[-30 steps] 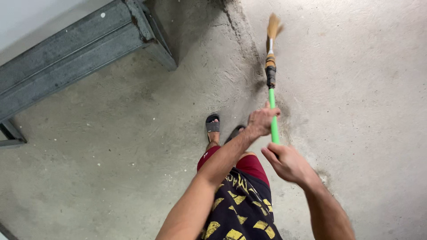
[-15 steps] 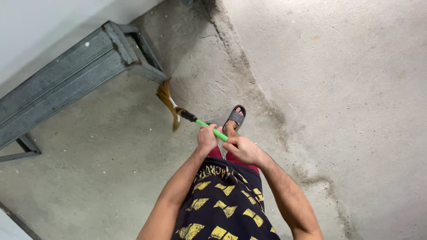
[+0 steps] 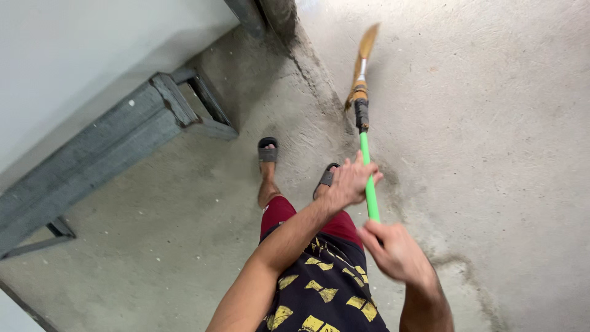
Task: The person sweeps a concrete floor by hand using a broom, moving debris into a pile and navigating around objects like a speaker and furniture.
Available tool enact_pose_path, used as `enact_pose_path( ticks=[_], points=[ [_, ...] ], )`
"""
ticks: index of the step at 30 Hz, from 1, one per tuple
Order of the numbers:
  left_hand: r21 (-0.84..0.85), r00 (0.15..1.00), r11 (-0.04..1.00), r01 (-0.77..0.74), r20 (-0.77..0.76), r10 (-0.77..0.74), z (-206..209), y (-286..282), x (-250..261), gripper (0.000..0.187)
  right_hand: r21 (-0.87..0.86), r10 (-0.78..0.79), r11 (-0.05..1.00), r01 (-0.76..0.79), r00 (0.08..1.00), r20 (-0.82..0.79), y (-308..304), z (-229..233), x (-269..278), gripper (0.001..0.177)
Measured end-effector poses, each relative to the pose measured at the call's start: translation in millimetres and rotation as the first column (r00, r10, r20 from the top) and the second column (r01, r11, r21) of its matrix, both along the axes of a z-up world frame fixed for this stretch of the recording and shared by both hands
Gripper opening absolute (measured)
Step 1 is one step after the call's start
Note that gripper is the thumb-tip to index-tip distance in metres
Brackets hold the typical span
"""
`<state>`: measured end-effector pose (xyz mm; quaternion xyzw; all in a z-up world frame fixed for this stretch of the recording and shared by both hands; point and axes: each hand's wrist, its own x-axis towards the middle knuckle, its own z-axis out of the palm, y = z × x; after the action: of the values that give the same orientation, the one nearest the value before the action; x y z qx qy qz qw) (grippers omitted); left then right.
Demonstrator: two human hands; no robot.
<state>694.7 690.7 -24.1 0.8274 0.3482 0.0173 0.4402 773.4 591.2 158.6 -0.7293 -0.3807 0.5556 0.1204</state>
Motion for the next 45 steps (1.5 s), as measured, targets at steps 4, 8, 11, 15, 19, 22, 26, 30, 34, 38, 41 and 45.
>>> enact_pose_path(
  ticks=[4, 8, 11, 15, 19, 22, 26, 30, 34, 38, 41, 45],
  points=[
    [0.063, 0.999, 0.998, 0.029, -0.037, -0.027, 33.1, 16.4, -83.7, 0.030, 0.110, -0.004, 0.994, 0.025, 0.983, -0.184, 4.1, 25.9, -33.3, 0.023],
    [0.163, 0.975, 0.972, 0.167, -0.173, -0.138, -26.8, 76.9, -176.6, 0.025, 0.158, 0.059, 0.987, -0.011, 0.953, -0.299, 58.9, -46.2, -83.3, 0.027],
    [0.082, 0.918, 0.988, -0.131, -0.365, 0.152, -100.4, 130.9, -205.3, 0.033, 0.170, -0.041, 0.982, 0.085, 0.969, -0.244, 137.0, -124.8, -115.6, 0.036],
    [0.106, 0.966, 0.983, -0.151, -0.193, 0.170, -143.8, 145.8, -169.6, 0.034, 0.202, -0.382, 0.890, 0.408, 0.911, -0.157, 162.6, -125.6, -121.9, 0.032],
    [-0.083, 0.986, 0.994, 0.075, -0.144, -0.087, -120.9, 130.0, -100.6, 0.039, 0.082, -0.416, 0.908, 0.411, 0.907, 0.067, 141.8, -72.6, -104.3, 0.034],
    [-0.044, 0.948, 0.950, 0.308, -0.063, -0.311, -85.9, 109.1, -63.6, 0.041, 0.160, -0.510, 0.849, 0.503, 0.860, 0.001, 104.2, -42.4, -94.4, 0.033],
    [0.069, 0.807, 0.808, 0.585, 0.048, -0.588, -29.2, 41.5, -37.9, 0.053, 0.099, -0.816, 0.572, 0.814, 0.578, -0.032, 6.0, -20.8, -122.1, 0.025],
    [-0.127, 0.556, 0.543, 0.830, 0.111, -0.824, 21.8, -38.9, -20.6, 0.081, 0.058, -0.986, 0.165, 0.985, 0.163, 0.040, -108.4, -12.0, -177.4, 0.026],
    [0.022, 0.247, 0.248, 0.969, 0.009, -0.969, 31.1, -123.2, -9.7, 0.058, -0.004, -0.970, -0.190, 0.982, -0.188, -0.157, -173.1, -9.5, -214.8, 0.029],
    [0.038, 0.043, 0.044, 0.998, 0.034, -0.999, 8.4, -172.8, 16.2, 0.034, 0.013, -0.917, -0.385, 0.923, -0.381, -0.120, -165.1, -24.8, -191.5, 0.026],
    [0.030, -0.007, -0.008, 1.000, -0.007, -1.000, -16.6, -161.6, 52.6, 0.026, 0.024, -0.898, -0.433, 0.901, -0.428, -0.105, -131.8, -56.6, -142.2, 0.024],
    [-0.038, -0.044, -0.037, 0.999, -0.210, -0.977, -52.2, -78.2, 118.2, 0.019, 0.063, -0.940, -0.281, 0.958, -0.261, -0.221, -62.1, -105.0, -67.4, 0.019]
  ],
)
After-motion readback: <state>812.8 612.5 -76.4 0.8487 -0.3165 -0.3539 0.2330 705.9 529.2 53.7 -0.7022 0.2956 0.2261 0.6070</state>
